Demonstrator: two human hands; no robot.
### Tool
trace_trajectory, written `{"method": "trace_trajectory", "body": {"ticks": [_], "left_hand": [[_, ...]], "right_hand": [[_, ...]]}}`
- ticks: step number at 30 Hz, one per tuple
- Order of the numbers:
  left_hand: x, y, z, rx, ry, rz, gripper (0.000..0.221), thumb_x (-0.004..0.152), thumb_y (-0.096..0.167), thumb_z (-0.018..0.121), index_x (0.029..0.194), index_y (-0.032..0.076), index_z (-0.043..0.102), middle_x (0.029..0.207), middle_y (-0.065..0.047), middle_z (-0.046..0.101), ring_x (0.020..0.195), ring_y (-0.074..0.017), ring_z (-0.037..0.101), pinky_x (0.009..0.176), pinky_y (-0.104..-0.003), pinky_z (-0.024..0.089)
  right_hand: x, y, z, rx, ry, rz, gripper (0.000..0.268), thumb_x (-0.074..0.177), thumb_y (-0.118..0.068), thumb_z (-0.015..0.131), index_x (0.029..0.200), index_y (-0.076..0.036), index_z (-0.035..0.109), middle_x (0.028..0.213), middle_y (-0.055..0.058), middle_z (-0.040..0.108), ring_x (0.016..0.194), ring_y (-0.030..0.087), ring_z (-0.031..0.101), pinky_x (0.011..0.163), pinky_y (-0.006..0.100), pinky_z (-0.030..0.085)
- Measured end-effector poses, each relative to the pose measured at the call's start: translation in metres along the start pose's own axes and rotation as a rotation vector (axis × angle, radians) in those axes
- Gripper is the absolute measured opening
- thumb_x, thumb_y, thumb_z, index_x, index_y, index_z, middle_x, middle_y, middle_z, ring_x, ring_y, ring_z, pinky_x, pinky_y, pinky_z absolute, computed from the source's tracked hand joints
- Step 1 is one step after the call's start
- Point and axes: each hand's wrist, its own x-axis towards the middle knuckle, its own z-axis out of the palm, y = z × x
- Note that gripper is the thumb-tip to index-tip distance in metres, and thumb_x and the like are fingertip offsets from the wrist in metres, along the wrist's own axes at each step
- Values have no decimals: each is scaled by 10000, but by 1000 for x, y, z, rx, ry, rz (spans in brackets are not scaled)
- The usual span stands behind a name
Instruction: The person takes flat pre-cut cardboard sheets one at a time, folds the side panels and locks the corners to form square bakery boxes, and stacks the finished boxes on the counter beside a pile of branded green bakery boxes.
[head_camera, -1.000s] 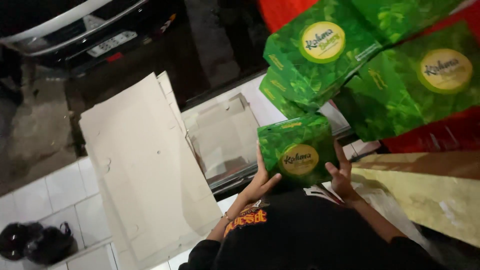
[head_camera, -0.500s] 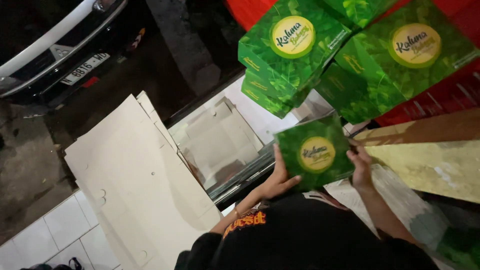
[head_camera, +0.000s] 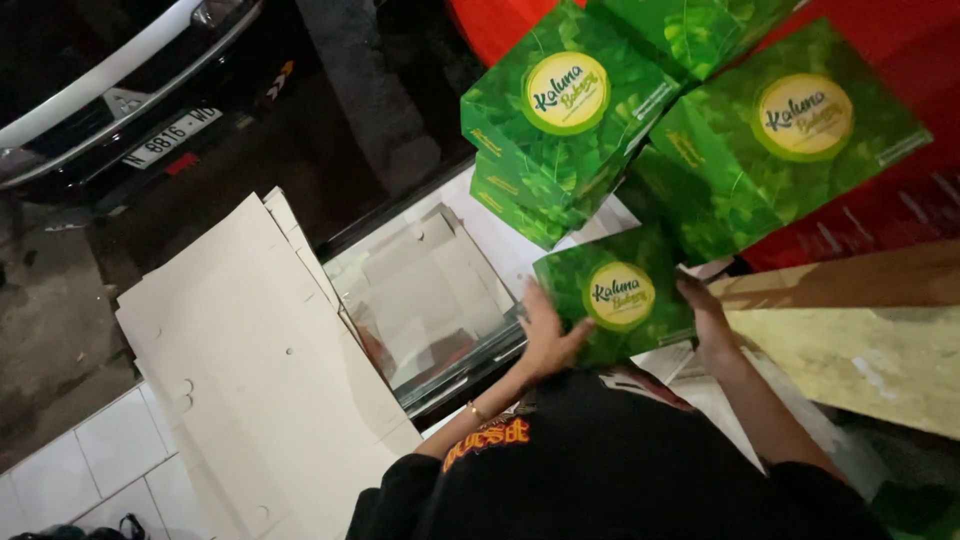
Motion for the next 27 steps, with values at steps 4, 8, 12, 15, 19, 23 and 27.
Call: {"method": "trace_trajectory", "body": {"ticks": [4,8,12,15,19,23,27], "left_hand": [[43,40,-41,9,321,75,1374,828,565,794,1593,-93,-138,1701,-331,-126,1609,-474,-53,1291,-575,63],[79,110,-69,-76,528,116,1529,680,594,867,1580,-131,-135,1680,-347,-163,1591,-493,-32,1266,-566,82],[106,126,-60,-186,625,116,1549,580,516,921,1580,-116,-78,1668,-354,-189,1569,-500,-10,1247,-558,153],[115,110,-52,-173,678,183,1454,661,413,931,1630,-78,-37,1707,-339,-127,1602,-500,-8,1294,-558,161],[119,95,-58,-153,679,244,1381,729,341,928,1659,-38,-21,1732,-332,-86,1627,-498,-2,1313,-555,153],[120,90,-72,-185,641,308,1376,697,311,914,1655,-18,-17,1725,-336,-71,1620,-488,23,1304,-540,182],[131,75,-88,-195,597,363,1380,694,304,929,1665,12,-6,1728,-331,-68,1630,-468,28,1309,-528,184]], "right_hand": [[-23,-23,14,94,-45,152,595,983,-242,573,1536,-41,482,1361,79,611,1191,219,586,984,378,457],[-26,-18,2,-119,-80,104,762,877,-105,554,1602,-95,321,1517,68,501,1365,219,489,1097,350,410],[-34,-21,-4,-123,-173,136,866,815,-5,595,1620,-89,286,1536,107,475,1366,241,484,1090,348,408],[-36,-8,-8,-7,-117,105,976,854,2,668,1733,-127,263,1419,122,497,1078,262,442,843,420,400],[-39,1,-7,46,71,371,837,836,-159,621,1561,-350,248,1352,6,564,1158,231,596,916,456,514],[-23,34,-22,360,-74,496,591,989,-297,670,1488,-82,437,1271,194,625,1091,377,658,948,541,554],[-26,13,18,347,-15,324,559,1009,-278,631,1427,-152,283,1280,186,600,1055,429,638,931,562,547]]}}
